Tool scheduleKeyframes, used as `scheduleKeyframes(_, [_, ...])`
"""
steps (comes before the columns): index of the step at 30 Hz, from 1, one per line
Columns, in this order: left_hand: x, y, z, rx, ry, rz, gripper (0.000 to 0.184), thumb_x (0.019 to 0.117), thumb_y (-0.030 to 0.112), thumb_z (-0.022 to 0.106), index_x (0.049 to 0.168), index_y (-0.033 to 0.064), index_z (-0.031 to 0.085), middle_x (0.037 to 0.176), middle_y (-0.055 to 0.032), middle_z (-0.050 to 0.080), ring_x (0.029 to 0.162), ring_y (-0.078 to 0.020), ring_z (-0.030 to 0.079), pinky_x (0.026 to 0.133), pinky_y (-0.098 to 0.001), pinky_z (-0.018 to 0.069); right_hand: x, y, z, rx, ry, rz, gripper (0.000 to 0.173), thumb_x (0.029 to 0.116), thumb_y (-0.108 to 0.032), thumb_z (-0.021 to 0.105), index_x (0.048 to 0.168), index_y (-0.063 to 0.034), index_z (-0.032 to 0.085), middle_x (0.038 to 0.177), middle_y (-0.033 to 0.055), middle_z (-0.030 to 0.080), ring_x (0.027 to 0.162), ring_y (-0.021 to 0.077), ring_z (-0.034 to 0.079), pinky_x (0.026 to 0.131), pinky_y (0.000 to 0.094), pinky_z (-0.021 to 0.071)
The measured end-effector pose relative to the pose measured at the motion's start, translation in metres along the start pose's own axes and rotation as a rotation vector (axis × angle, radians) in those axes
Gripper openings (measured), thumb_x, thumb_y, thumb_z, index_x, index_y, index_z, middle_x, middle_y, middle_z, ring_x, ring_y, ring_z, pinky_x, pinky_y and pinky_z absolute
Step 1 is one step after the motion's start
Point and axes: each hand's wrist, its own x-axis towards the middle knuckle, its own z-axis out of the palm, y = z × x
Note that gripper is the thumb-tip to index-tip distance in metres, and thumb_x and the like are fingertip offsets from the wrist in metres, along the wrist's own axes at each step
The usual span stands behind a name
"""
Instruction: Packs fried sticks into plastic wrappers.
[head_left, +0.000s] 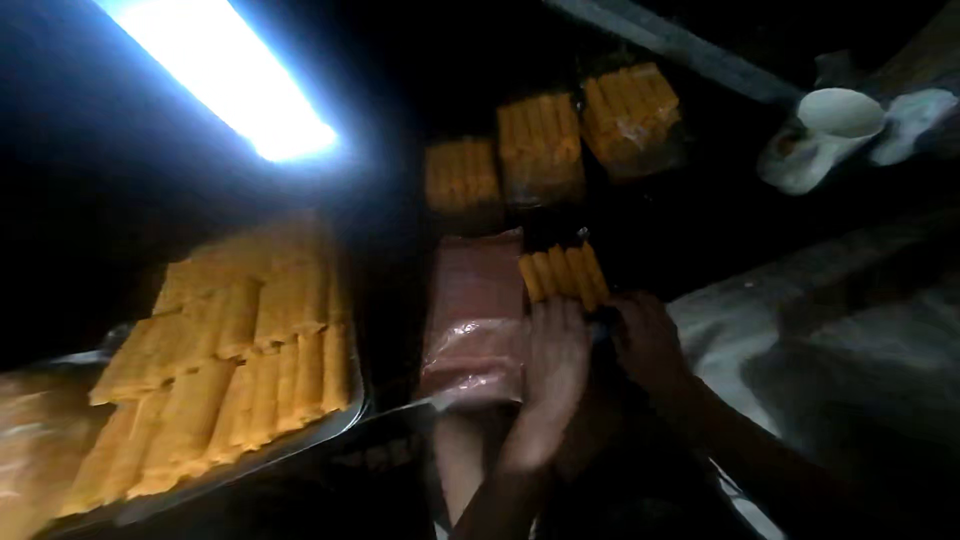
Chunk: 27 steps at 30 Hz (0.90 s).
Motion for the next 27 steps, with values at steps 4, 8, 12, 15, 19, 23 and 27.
scheduleKeyframes(4, [0.02, -0.003, 0.017, -0.035, -0.075, -0.017, 0.025, 0.0947, 0.011, 0.066, 0.114, -0.0031, 0.071, 0.112, -0.0234, 0.07, 0.106, -0.0408, 0.068, 0.088, -0.0528, 0.0562, 0.002, 0.0, -0.008, 0.074, -0.116, 0.055, 0.033, 0.0881, 0.002, 0.065, 0.121, 0.0035, 0.069, 0.118, 0.0258, 0.069, 0.111, 0.0431, 0.067, 0.095, 0.0557, 0.0549])
scheduleKeyframes(8, [0.024, -0.003, 0.013, -0.062, -0.12, -0.039, 0.029, 0.095, 0.016, 0.068, 0.118, -0.0025, 0.069, 0.116, -0.0242, 0.069, 0.109, -0.042, 0.067, 0.09, -0.0543, 0.0554, 0.004, 0.003, -0.008, 0.086, -0.101, 0.06, 0.029, 0.0916, 0.0, 0.062, 0.12, 0.0047, 0.069, 0.115, 0.0247, 0.07, 0.109, 0.0411, 0.068, 0.095, 0.0534, 0.0555])
scheduleKeyframes(12, [0.023, 0.002, 0.017, -0.057, -0.052, 0.013, 0.026, 0.0879, 0.013, 0.074, 0.108, -0.003, 0.072, 0.108, -0.0233, 0.07, 0.101, -0.0408, 0.069, 0.087, -0.0535, 0.0561, 0.004, 0.005, -0.006, 0.091, -0.059, 0.042, 0.029, 0.0923, -0.004, 0.063, 0.119, 0.0069, 0.068, 0.111, 0.0244, 0.071, 0.104, 0.0401, 0.07, 0.092, 0.0528, 0.0567])
scheduleKeyframes(15, [0.028, 0.002, 0.026, -0.032, -0.035, -0.006, 0.027, 0.0934, 0.015, 0.069, 0.112, -0.0042, 0.072, 0.112, -0.0243, 0.07, 0.106, -0.0418, 0.068, 0.089, -0.0542, 0.0555, 0.004, 0.001, -0.011, 0.13, -0.124, 0.093, 0.031, 0.0907, 0.001, 0.063, 0.121, 0.0064, 0.067, 0.116, 0.0253, 0.07, 0.107, 0.0397, 0.069, 0.094, 0.0523, 0.056])
scheduleKeyframes(19, [0.031, 0.004, 0.027, -0.039, -0.014, -0.024, 0.028, 0.092, 0.016, 0.071, 0.113, -0.0034, 0.072, 0.11, -0.0237, 0.07, 0.103, -0.0416, 0.068, 0.087, -0.0548, 0.0554, 0.006, 0.004, -0.014, 0.125, -0.106, 0.06, 0.03, 0.0902, 0.0, 0.065, 0.119, 0.0054, 0.069, 0.113, 0.0245, 0.07, 0.106, 0.04, 0.069, 0.094, 0.0525, 0.0561])
scheduleKeyframes(23, [0.011, 0.0, 0.015, 0.038, 0.057, -0.045, 0.029, 0.0896, 0.016, 0.073, 0.112, -0.0025, 0.071, 0.105, -0.023, 0.071, 0.097, -0.0418, 0.07, 0.078, -0.052, 0.0585, 0.017, 0.015, -0.002, 0.065, -0.032, -0.094, 0.044, 0.0833, -0.006, 0.073, 0.126, -0.0003, 0.068, 0.13, 0.0253, 0.064, 0.118, 0.0453, 0.063, 0.098, 0.0596, 0.0522])
scheduleKeyframes(27, [-0.012, -0.002, -0.004, 0.091, -0.058, -0.159, 0.03, 0.0887, -0.001, 0.068, 0.118, -0.0052, 0.068, 0.114, -0.0278, 0.068, 0.104, -0.0464, 0.068, 0.08, -0.0545, 0.0583, 0.029, 0.017, 0.009, -0.004, -0.19, -0.238, 0.064, 0.0837, 0.006, 0.066, 0.146, -0.0031, 0.054, 0.153, 0.0167, 0.051, 0.146, 0.0358, 0.044, 0.118, 0.0619, 0.0325])
